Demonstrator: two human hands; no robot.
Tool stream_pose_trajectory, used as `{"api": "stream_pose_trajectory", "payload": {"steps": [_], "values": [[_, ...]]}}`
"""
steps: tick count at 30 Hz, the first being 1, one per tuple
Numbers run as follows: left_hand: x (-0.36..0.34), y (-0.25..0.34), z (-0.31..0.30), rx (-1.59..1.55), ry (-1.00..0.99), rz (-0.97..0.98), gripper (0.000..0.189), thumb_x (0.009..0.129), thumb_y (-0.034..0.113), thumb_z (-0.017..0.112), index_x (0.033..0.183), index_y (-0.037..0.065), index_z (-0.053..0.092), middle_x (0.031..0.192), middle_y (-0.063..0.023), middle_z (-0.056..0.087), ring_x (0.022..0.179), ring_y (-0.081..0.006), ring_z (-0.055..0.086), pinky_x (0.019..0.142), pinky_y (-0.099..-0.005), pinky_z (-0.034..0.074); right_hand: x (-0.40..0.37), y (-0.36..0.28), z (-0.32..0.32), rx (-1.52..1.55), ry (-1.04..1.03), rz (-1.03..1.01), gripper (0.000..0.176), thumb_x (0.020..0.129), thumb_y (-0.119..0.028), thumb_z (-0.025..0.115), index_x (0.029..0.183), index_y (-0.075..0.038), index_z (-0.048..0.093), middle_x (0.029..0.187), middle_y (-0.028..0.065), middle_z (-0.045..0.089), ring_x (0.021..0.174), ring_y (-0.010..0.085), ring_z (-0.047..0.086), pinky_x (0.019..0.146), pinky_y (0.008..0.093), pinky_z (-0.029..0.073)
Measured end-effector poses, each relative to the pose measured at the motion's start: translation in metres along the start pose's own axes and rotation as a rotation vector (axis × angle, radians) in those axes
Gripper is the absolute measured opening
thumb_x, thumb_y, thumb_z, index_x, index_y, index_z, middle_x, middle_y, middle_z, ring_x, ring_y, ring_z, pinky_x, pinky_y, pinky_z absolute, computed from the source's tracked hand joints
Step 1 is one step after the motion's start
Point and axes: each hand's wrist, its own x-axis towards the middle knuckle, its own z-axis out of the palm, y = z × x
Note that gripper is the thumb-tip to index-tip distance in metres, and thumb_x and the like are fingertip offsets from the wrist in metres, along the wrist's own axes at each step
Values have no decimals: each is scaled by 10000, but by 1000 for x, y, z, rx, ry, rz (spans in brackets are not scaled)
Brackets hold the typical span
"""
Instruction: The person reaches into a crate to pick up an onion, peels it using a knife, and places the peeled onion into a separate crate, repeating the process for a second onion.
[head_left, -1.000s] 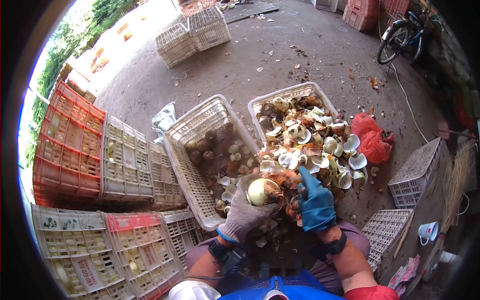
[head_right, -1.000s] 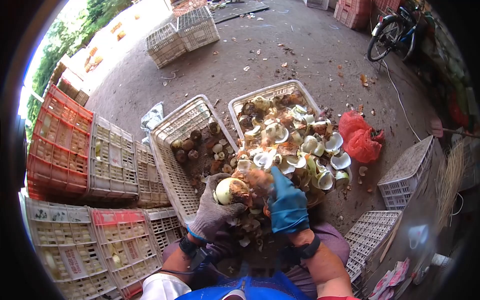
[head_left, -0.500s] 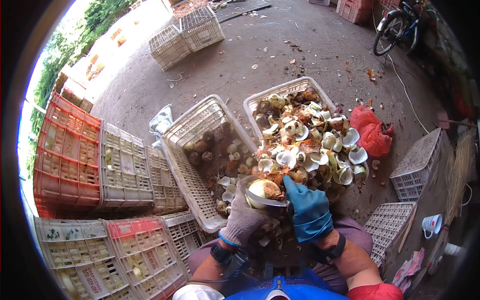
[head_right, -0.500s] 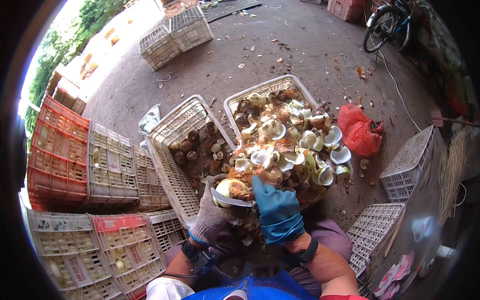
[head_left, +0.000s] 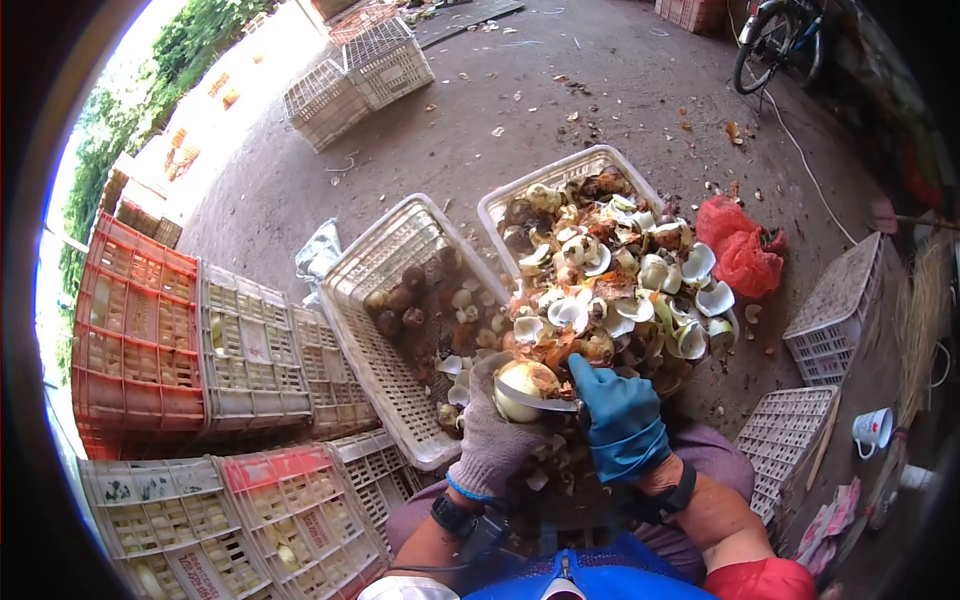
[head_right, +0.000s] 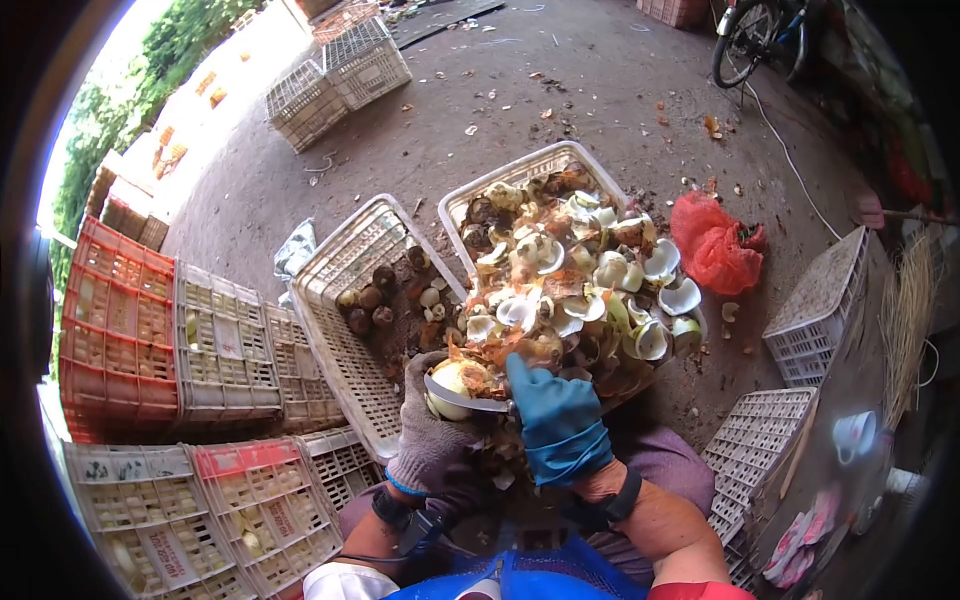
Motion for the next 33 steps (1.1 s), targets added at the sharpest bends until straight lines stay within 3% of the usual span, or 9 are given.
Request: {"api": "stream_pose_trajectory", "payload": {"steps": [5, 11, 14, 20, 26, 27, 30, 31, 33], "values": [[-5, 10, -3, 104, 5, 52, 979, 583, 120, 981, 1414, 77, 464, 1247, -138, 670, 1137, -257, 696, 992, -386, 586, -2, 3, -6, 100, -108, 98, 487, 859, -82, 644, 1342, -25, 642, 819, 124, 644, 692, 348, 661, 627, 470, 521], [-6, 9, 4, 142, 15, 92, 973, 609, 145, 991, 1414, 66, 450, 1235, -144, 676, 1132, -260, 696, 992, -393, 586, 0, 1, 2, -7, 50, 9, 367, 947, -106, 571, 1305, -54, 632, 726, 52, 570, 618, 237, 641, 546, 396, 486], [-7, 3, 9, 65, 27, 110, 986, 632, 194, 1015, 1416, 49, 435, 1231, -158, 676, 1133, -255, 692, 987, -390, 584, -2, 7, 2, 67, -127, 142, 667, 780, -233, 797, 1388, -30, 612, 827, 121, 634, 760, 346, 669, 664, 473, 519], [-12, -1, 12, 14, 23, 78, 974, 649, 219, 1026, 1400, 35, 433, 1209, -164, 669, 1093, -246, 705, 952, -378, 596, -14, 17, 17, 81, -48, 88, 756, 729, -200, 835, 1422, -36, 581, 847, 125, 636, 759, 364, 669, 673, 485, 519], [-10, 17, 5, 31, 83, 85, 942, 659, 195, 1022, 1383, 50, 438, 1176, -163, 688, 1043, -251, 723, 902, -378, 614, -21, 44, 27, 197, -169, 410, 686, 753, -100, 768, 1413, -31, 593, 884, 178, 692, 806, 397, 705, 693, 474, 558], [-6, 10, 1, 92, 122, 115, 950, 646, 217, 1035, 1379, 66, 450, 1207, -158, 687, 1050, -249, 723, 894, -373, 616, -21, 43, 26, 195, -157, 410, 569, 829, -90, 768, 1375, -32, 619, 902, 141, 728, 792, 308, 730, 693, 418, 577], [-2, -2, 0, 95, 118, 93, 976, 631, 248, 1047, 1392, 74, 461, 1225, -160, 688, 1063, -250, 723, 913, -376, 612, -18, 26, 31, 1158, -303, 698, 419, 921, -114, 760, 1319, -36, 652, 897, 49, 724, 782, 170, 701, 677, 346, 576], [-1, 2, 3, 39, 123, 103, 983, 622, 263, 1050, 1402, 76, 482, 1249, -159, 687, 1102, -253, 714, 949, -386, 602, -20, 17, 32, 1294, -309, 663, 294, 999, -144, 729, 1270, -39, 683, 912, -10, 703, 800, 75, 647, 645, 280, 552], [0, 4, 7, 38, 82, 104, 987, 602, 251, 1051, 1405, 82, 504, 1259, -152, 685, 1128, -259, 705, 972, -396, 592, -15, 10, 31, 1358, -495, 835, 294, 1008, -147, 693, 1285, -52, 699, 870, -22, 700, 720, 68, 610, 620, 262, 521]]}}
